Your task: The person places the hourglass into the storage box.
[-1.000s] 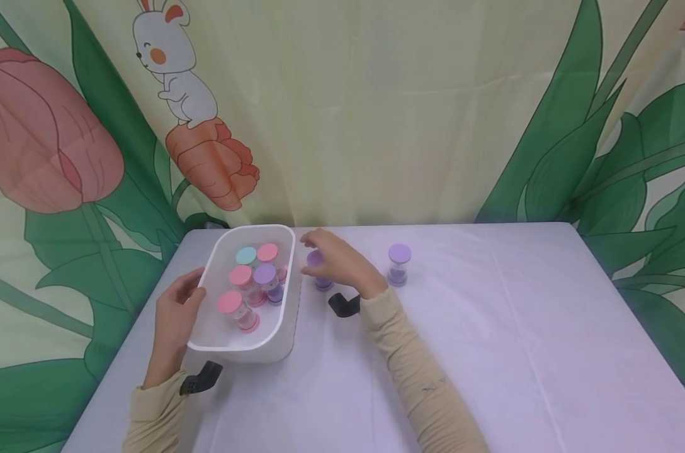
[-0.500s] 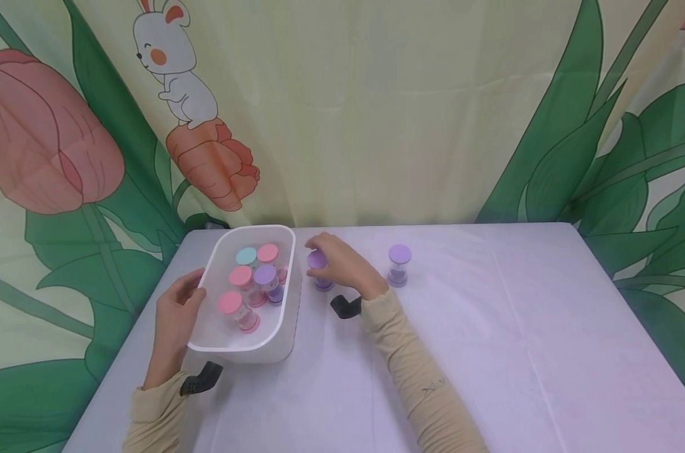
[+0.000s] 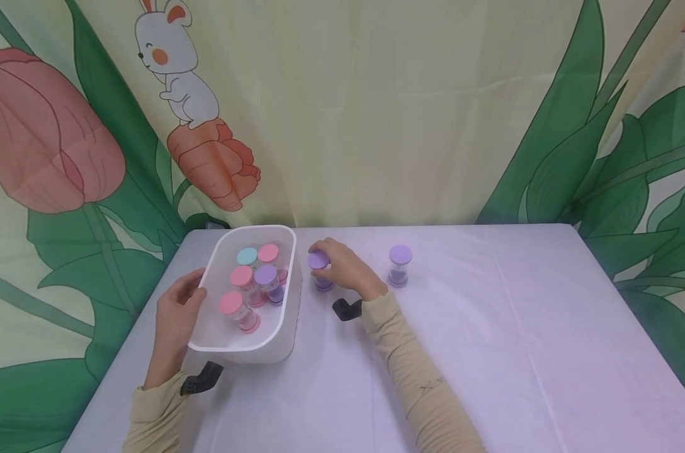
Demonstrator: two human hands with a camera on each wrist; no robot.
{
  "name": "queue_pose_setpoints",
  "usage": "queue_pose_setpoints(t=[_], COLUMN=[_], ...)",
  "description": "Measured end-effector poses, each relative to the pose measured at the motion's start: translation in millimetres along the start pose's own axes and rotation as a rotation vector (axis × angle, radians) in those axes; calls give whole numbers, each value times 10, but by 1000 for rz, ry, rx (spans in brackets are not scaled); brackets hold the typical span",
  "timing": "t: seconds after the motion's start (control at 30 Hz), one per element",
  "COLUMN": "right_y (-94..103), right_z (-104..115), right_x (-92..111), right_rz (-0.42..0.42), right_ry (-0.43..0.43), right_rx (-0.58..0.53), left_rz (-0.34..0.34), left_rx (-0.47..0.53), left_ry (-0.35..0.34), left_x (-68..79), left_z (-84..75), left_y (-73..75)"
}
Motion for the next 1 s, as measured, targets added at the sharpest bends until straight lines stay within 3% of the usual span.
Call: queue_pose_setpoints(t=[0.33, 1.0], right_y=[64, 453], right_z=[82, 644], right_x=[-23, -33], right_rz=[-42, -138], right_ry=[26, 79], right_rx=[-9, -30], left_rz=[3, 9], left_rx=[3, -2], left_ry=[-4, 21], left_x=[7, -6], left_z=[6, 2], left_y=[-4, -12])
Point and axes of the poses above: each hand's wrist, its own x-axis away from the middle knuckle, its own y-axis out of the back of the hand, z = x × y, the point moved 9 cm from there along -x, towards the middle knuckle, and after that the axes turned 4 degrees about -x, right-handed, at the moved point
